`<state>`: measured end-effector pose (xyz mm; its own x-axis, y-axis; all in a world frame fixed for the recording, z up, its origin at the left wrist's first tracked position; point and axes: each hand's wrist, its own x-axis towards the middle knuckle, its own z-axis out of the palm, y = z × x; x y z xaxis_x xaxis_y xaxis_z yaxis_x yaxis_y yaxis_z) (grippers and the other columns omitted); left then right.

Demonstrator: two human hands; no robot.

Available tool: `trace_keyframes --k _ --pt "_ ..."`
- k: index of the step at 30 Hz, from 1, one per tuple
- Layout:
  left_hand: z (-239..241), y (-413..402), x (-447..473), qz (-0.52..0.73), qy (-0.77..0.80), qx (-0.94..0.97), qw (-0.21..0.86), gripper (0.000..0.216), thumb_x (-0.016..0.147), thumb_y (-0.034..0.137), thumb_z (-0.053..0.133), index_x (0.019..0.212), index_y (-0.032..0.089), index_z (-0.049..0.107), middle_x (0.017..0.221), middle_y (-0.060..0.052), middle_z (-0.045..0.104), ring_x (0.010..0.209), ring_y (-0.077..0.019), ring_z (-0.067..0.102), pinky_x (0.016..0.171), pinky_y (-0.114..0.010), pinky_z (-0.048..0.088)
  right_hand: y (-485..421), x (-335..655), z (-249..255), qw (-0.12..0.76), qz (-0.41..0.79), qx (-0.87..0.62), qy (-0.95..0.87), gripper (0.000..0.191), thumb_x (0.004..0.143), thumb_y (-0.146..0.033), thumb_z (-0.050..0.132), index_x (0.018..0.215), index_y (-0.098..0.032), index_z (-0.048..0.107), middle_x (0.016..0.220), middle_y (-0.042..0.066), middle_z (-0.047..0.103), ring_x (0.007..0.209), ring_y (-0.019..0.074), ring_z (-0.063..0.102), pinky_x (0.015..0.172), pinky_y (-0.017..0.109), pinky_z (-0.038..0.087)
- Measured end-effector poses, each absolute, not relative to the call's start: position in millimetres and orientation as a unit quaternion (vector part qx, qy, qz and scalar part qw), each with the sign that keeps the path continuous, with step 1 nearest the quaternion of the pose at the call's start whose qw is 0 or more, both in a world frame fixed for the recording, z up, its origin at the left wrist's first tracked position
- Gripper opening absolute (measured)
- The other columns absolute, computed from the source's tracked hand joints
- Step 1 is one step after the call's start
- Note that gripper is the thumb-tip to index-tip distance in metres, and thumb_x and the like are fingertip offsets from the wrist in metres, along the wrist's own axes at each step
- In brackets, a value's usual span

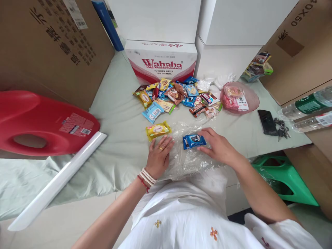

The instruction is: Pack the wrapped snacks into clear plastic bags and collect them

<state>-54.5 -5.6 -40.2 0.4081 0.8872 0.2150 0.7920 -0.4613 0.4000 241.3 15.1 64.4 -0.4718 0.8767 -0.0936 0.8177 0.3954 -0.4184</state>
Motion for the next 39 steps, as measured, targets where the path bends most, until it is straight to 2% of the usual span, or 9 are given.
trace_keyframes --k 4,7,12,15,19,23,29,36,39 --pt "-35.9 -8.8 -71.6 0.175 0.486 0.847 0.128 0.067 0.083 0.004 0.045 0.145 0.025 0.059 0.159 -0.009 0.055 0.155 -0.0307 0.04 0.126 -0.066 0.019 -31.6 285.6 37.5 0.13 0.219 -0.434 -0.864 0.059 0.093 -0.047 0.074 0.144 -0.025 0.054 0.147 0.015 0.057 0.131 0.0317 0.054 0.108 0.049 0.052" --pt "-28.0 -11.5 -81.5 0.146 0.407 0.891 0.138 0.076 0.073 0.006 0.052 0.144 0.03 0.06 0.167 -0.006 0.045 0.161 -0.034 0.028 0.128 -0.069 0.003 -59.0 298.0 3.6 0.134 0.172 -0.453 -0.865 0.049 0.096 -0.035 0.071 0.142 -0.024 0.059 0.156 0.016 0.049 0.141 0.0346 0.045 0.113 0.057 0.047" --pt "-21.0 -11.9 -91.5 0.061 0.312 0.924 0.21 0.072 0.082 0.036 0.066 0.152 0.027 0.052 0.167 -0.013 0.044 0.158 -0.0409 0.03 0.124 -0.073 -0.007 -60.4 299.3 -13.6 0.197 0.195 -0.431 -0.859 0.018 0.102 -0.023 0.059 0.111 -0.026 0.074 0.138 0.011 0.065 0.133 0.0292 0.052 0.108 0.052 0.052" --pt "-24.6 -10.5 -91.4 0.07 0.322 0.922 0.203 0.075 0.08 0.061 0.074 0.145 0.028 0.06 0.164 -0.015 0.048 0.157 -0.0449 0.031 0.124 -0.075 -0.002 -41.0 301.1 7.3 0.248 0.253 -0.417 -0.837 0.02 0.104 -0.026 0.056 0.111 -0.027 0.074 0.134 0.011 0.066 0.125 0.0248 0.06 0.103 0.045 0.054" --pt "-30.3 -7.3 -83.6 0.153 0.359 0.898 0.204 0.027 0.097 0.048 0.061 0.108 0.029 0.077 0.141 -0.007 0.071 0.147 -0.0359 0.047 0.123 -0.065 0.021 -5.5 299.7 36.8 0.271 0.33 -0.439 -0.79 0.021 0.104 -0.036 0.056 0.107 -0.026 0.074 0.119 0.009 0.07 0.109 0.0209 0.068 0.096 0.037 0.055" --pt "-29.1 0.3 -70.5 0.247 0.477 0.801 0.264 0.035 0.104 0.038 0.046 0.09 0.023 0.074 0.099 -0.008 0.079 0.11 -0.026 0.067 0.1 -0.046 0.049 32.0 291.5 39.0 0.247 0.425 -0.522 -0.697 0.033 0.097 -0.05 0.059 0.1 -0.02 0.071 0.082 0.003 0.067 0.07 0.0158 0.061 0.067 0.028 0.049" --pt "-23.9 15.6 -53.4 0.329 0.624 0.636 0.313 0.047 0.105 0.044 0.038 0.071 0.022 0.061 0.072 -0.003 0.067 0.077 -0.0205 0.063 0.078 -0.034 0.05 68.4 275.8 12.4 0.208 0.466 -0.611 -0.605 0.041 0.084 -0.059 0.06 0.086 -0.018 0.065 0.063 -0.003 0.055 0.056 0.0116 0.042 0.054 0.025 0.032" --pt "-4.3 -21.0 -46.5 0.448 0.667 0.594 0.032 0.022 0.102 0.031 0.046 0.11 0.022 0.065 0.105 -0.012 0.069 0.108 -0.0303 0.059 0.106 -0.054 0.041 78.1 267.4 4.4 0.125 0.399 -0.656 -0.628 0.041 0.085 -0.057 0.055 0.067 -0.02 0.055 0.059 -0.003 0.051 0.059 0.0128 0.041 0.058 0.027 0.031" --pt "6.2 -37.1 -25.1 0.368 0.516 0.771 0.049 0.033 0.099 0.025 0.049 0.125 0.03 0.069 0.113 -0.009 0.072 0.115 -0.0303 0.062 0.107 -0.052 0.039 79.6 265.1 2.3 0.112 0.394 -0.657 -0.633 0.038 0.086 -0.053 0.053 0.067 -0.02 0.055 0.06 -0.002 0.053 0.06 0.0129 0.043 0.059 0.027 0.032"
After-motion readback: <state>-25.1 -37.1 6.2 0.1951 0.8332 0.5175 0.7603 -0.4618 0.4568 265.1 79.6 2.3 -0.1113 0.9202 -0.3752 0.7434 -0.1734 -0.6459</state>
